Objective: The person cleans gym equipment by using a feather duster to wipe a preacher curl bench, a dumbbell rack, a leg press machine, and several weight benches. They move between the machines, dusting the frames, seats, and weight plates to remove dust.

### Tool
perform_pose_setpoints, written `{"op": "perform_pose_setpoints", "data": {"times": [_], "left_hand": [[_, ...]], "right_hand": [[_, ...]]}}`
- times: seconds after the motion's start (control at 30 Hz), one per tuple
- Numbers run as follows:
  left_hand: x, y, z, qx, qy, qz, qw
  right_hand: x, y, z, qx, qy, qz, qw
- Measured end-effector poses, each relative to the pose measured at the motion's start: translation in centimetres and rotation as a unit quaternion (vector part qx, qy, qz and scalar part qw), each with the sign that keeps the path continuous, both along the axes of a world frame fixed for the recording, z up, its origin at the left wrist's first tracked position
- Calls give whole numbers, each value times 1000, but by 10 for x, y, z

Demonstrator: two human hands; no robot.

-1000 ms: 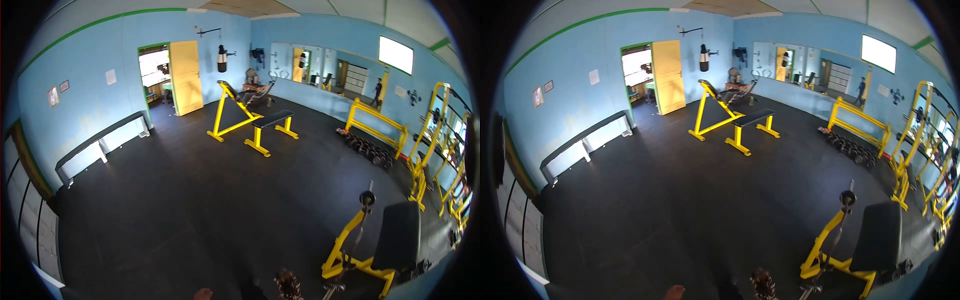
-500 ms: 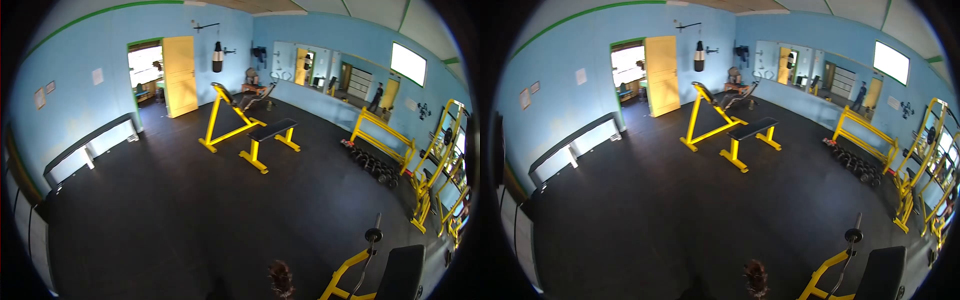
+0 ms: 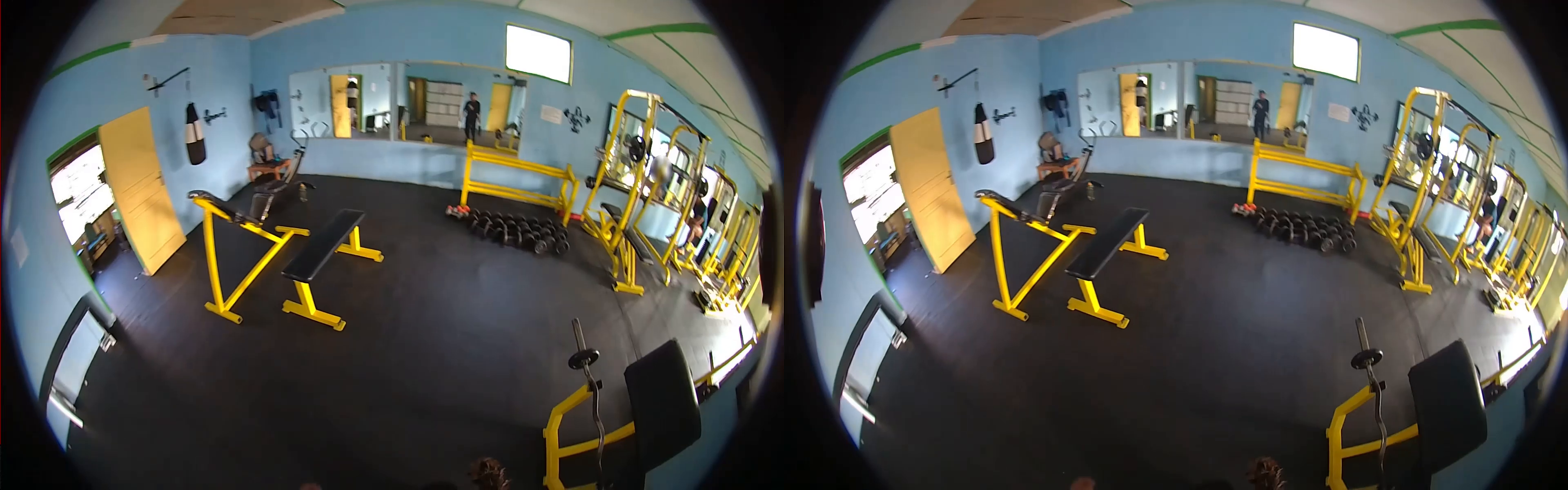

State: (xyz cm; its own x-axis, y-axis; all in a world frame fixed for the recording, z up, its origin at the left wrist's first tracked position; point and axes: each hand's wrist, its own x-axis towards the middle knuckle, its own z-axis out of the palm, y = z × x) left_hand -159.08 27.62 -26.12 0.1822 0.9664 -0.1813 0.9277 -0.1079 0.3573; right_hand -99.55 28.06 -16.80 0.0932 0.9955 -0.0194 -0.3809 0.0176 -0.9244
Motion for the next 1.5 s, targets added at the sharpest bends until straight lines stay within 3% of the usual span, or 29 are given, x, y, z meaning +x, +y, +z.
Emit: {"op": "perform_pose_setpoints", "data": {"times": [0.03,0.07,0.1,0.13,0.2,0.23,0.27,0.3,0.33,0.37,0.4,0.43,0.5,0.53,0.6,0.63,0.7,0.73,0.8,0.87,0.93,1.13,1.17,1.2,1.23,1.27,1.33,1.43,1.5], "left_hand": [[-5,60,8,-60,-4,30,998],[2,119,23,-144,171,-119,967],[9,166,34,-130,41,43,990],[16,204,39,-109,-89,206,968],[33,285,38,-87,-261,285,918],[46,318,47,-94,-248,277,924],[70,347,60,-116,-261,271,919],[84,368,64,-139,-271,268,914],[93,386,51,-148,-259,239,924],[100,396,36,-160,-250,206,932],[105,400,25,-208,-218,161,940],[114,407,20,-252,-193,115,941],[120,431,10,-303,-79,73,947],[118,437,18,-246,-64,58,965],[108,454,15,-203,-42,-16,978],[101,478,18,-211,-34,-76,974],[97,536,20,-195,-51,-78,976],[102,569,14,-187,-53,-91,977],[97,632,2,-174,-51,-120,976],[101,698,1,-162,-49,-153,974],[107,764,6,-152,-43,-193,968],[83,973,-5,-124,33,-347,929],[113,1022,-5,-151,46,-167,973],[128,1080,9,-278,19,62,959],[144,1142,25,-251,1,34,967],[156,1196,27,-208,-140,122,960],[201,1298,52,-118,-243,163,949],[261,1425,78,-82,-286,122,947],[292,1474,67,-95,-282,103,949]], "right_hand": [[-5,3,-4,-10,18,-11,1000],[-12,5,-13,-19,38,-23,999],[-17,10,-23,-27,58,-34,997],[-22,17,-34,-34,78,-45,995],[-16,20,-79,-48,108,-68,991],[-11,23,-102,-98,-124,-73,985],[19,-45,-189,-146,-349,-66,923],[22,-28,-280,-190,-553,-46,810],[5,-20,-280,-205,-540,-43,815],[25,4,-229,-336,-537,24,774],[29,126,-216,-455,-525,89,714],[32,154,-172,-559,-508,151,638],[43,230,-161,-516,-547,155,641],[44,268,-145,-515,-549,162,638],[70,357,-107,-258,-715,405,507],[81,396,-105,-252,-726,407,494],[96,482,-104,-341,-691,303,561],[119,509,-152,-334,-702,302,552],[136,585,-154,-364,-630,244,641],[135,663,-134,-408,-623,205,636],[121,730,-92,-564,-468,102,673],[80,845,-83,-549,-447,40,705],[71,865,-68,-622,-364,-7,693],[67,874,-66,-630,-350,-11,693],[72,872,-97,-593,-386,-21,707],[73,882,-117,-553,-421,-33,718],[73,920,-91,-535,-452,-51,712],[92,972,-111,-601,-366,-76,706],[112,1017,-126,-638,-368,-57,674]]}}
